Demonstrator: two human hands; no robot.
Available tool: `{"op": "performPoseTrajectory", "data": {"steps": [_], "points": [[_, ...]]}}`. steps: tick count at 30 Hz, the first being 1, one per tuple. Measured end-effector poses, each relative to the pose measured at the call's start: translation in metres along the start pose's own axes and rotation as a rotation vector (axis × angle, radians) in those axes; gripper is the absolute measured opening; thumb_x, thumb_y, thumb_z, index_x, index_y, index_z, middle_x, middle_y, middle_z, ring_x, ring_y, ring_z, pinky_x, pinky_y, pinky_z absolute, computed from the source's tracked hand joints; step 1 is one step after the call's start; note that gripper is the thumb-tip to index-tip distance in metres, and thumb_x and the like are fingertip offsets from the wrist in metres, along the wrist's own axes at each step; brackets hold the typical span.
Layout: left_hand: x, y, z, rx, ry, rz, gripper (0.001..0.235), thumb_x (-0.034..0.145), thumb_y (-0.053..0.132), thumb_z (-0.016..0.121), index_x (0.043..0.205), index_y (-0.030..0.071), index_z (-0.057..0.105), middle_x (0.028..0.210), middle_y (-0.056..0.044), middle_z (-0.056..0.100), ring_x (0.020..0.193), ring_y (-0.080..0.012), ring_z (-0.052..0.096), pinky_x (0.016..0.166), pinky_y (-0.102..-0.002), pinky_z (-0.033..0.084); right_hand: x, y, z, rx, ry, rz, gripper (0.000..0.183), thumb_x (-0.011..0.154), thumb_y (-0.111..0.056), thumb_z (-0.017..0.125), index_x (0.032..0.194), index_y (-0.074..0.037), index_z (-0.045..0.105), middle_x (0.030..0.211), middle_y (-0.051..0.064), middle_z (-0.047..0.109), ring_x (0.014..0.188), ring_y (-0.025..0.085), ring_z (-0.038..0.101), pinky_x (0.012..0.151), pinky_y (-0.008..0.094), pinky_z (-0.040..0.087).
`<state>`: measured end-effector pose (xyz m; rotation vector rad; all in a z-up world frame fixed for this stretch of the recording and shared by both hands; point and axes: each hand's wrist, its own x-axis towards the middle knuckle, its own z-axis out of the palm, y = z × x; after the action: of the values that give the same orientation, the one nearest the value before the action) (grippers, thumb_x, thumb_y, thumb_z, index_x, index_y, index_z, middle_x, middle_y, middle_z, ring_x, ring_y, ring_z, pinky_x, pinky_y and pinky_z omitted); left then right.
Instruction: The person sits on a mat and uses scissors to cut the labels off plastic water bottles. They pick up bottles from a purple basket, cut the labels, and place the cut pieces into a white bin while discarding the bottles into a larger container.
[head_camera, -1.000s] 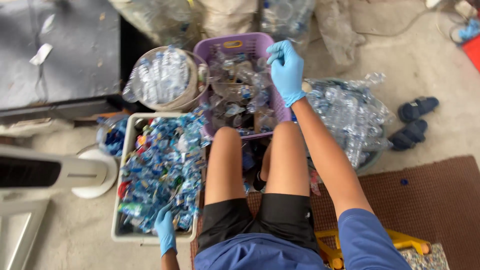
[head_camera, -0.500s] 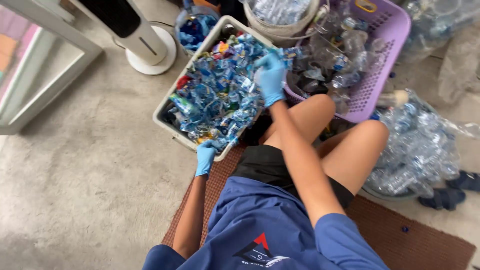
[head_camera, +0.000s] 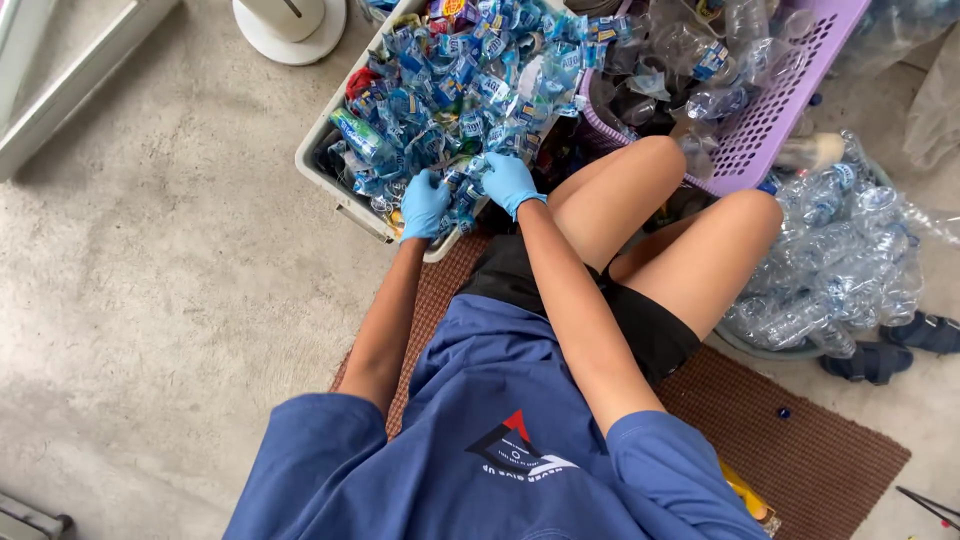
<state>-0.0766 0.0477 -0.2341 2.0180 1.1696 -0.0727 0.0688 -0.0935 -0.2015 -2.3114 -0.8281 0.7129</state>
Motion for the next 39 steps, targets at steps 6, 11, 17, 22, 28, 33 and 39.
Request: {"op": "performPoseTrajectory", "data": {"steps": [6,11,17,22,28,33,39], "points": [[0.026,0.007,0.018,0.311,-0.085,-0.198,0.051,0.087,0.056,0.061,0.107,0.011,0.074,0.105,-0.015,0.077,0.106,-0.0353,0.073,0.088,-0.052,0.058,-0.002,0.001,0.004,-0.006,-0.09,0.027,0.024,0.089,-0.024,0.054,0.105,-0.019,0.071,0.11,0.011,0.075,0.114,0.036,0.067,0.103,0.047,0.053],[0.012,0.017,0.011,0.294,-0.172,-0.242,0.058,0.08,0.049,0.074,0.119,0.005,0.073,0.115,-0.02,0.075,0.114,-0.0383,0.069,0.094,-0.053,0.056,-0.026,-0.038,-0.024,0.006,-0.076,0.031,0.028,0.089,-0.02,0.053,0.108,-0.015,0.073,0.113,0.014,0.075,0.116,0.039,0.066,0.106,0.049,0.052],[0.005,0.01,0.02,0.286,-0.15,-0.347,0.08,0.077,0.054,0.079,0.129,-0.002,0.056,0.126,-0.024,0.069,0.123,-0.0393,0.064,0.103,-0.054,0.051,-0.011,-0.01,0.001,0.008,-0.079,0.038,0.032,0.088,-0.023,0.048,0.104,-0.024,0.075,0.115,0.003,0.077,0.115,0.031,0.068,0.105,0.044,0.054],[-0.008,0.006,0.007,-0.039,0.001,-0.086,0.037,0.082,0.036,0.071,0.096,0.003,0.073,0.094,-0.02,0.074,0.099,-0.0414,0.071,0.084,-0.057,0.055,-0.014,-0.016,-0.008,0.053,-0.135,0.101,0.033,0.088,-0.029,0.048,0.108,-0.023,0.073,0.12,0.006,0.074,0.118,0.033,0.067,0.105,0.044,0.054],[-0.027,0.026,-0.029,-0.41,0.047,0.154,0.037,0.103,0.016,0.057,0.116,-0.018,0.06,0.113,-0.043,0.063,0.117,-0.0429,0.059,0.095,-0.056,0.047,-0.012,-0.023,0.004,0.004,-0.074,0.012,0.032,0.086,-0.021,0.05,0.103,-0.015,0.076,0.111,0.014,0.077,0.108,0.039,0.07,0.1,0.048,0.056],[0.004,-0.008,-0.028,-0.416,0.232,0.169,0.017,0.101,0.017,0.064,0.109,0.003,0.068,0.095,-0.019,0.068,0.094,-0.0282,0.067,0.083,-0.044,0.053,-0.016,-0.02,-0.003,0.13,-0.076,0.059,0.027,0.091,-0.031,0.049,0.103,-0.019,0.07,0.11,0.01,0.076,0.109,0.035,0.071,0.098,0.046,0.057],[-0.007,0.029,-0.06,-0.408,0.498,0.279,0.005,0.104,0.012,0.063,0.108,0.009,0.066,0.095,-0.015,0.066,0.095,-0.0305,0.067,0.085,-0.042,0.054,-0.001,-0.038,-0.016,0.325,0.199,0.033,0.027,0.096,-0.032,0.06,0.12,-0.021,0.063,0.115,0.01,0.073,0.112,0.033,0.069,0.095,0.044,0.058]]}}
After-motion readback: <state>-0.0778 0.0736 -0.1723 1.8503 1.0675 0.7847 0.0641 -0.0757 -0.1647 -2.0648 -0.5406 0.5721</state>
